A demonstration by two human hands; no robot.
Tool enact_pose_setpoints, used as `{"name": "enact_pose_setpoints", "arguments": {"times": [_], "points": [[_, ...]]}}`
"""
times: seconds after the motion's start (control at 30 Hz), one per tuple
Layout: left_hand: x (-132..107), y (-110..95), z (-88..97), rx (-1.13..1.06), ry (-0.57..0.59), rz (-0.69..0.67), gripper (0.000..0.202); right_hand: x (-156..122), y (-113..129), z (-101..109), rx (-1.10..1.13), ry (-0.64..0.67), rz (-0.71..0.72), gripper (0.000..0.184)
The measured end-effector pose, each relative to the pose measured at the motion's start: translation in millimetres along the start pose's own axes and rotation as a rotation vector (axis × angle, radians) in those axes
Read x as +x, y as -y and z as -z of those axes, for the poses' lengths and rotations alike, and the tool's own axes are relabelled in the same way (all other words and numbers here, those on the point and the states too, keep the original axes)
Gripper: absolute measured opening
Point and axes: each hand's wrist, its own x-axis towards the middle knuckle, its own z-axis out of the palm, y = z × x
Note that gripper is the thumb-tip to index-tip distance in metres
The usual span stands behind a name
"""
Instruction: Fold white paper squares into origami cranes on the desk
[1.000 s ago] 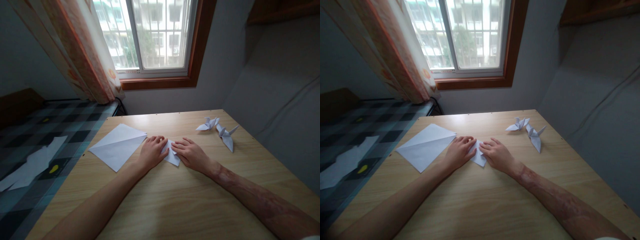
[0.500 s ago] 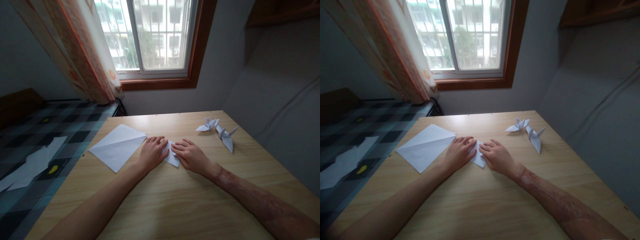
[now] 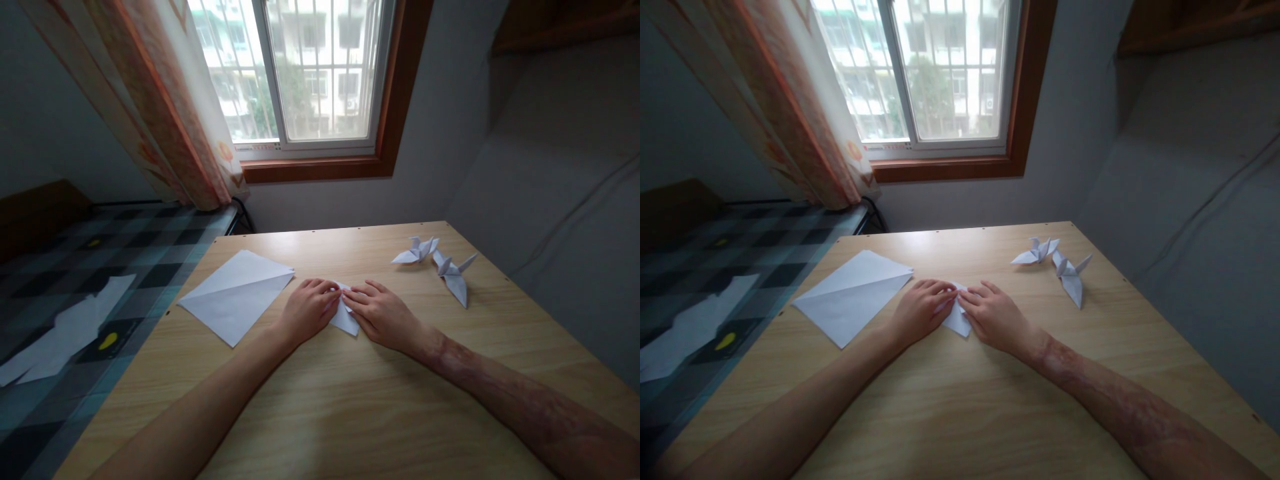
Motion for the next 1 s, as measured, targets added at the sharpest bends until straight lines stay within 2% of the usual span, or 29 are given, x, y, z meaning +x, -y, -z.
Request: {"name": "enact_pose_setpoints", "arguments": {"times": [0.37, 1.0], "points": [[1.0, 0.6, 0.9, -0.031, -0.056, -0.015, 0.022, -16.0, 2.4, 5.1, 0.030, 0.033, -0.020, 0.050], [1.6, 1.5, 0.6, -0.030, -0.041, -0.025, 0.021, -18.2, 3.0, 5.9, 0.053, 0.027, -0.036, 0.048]]}}
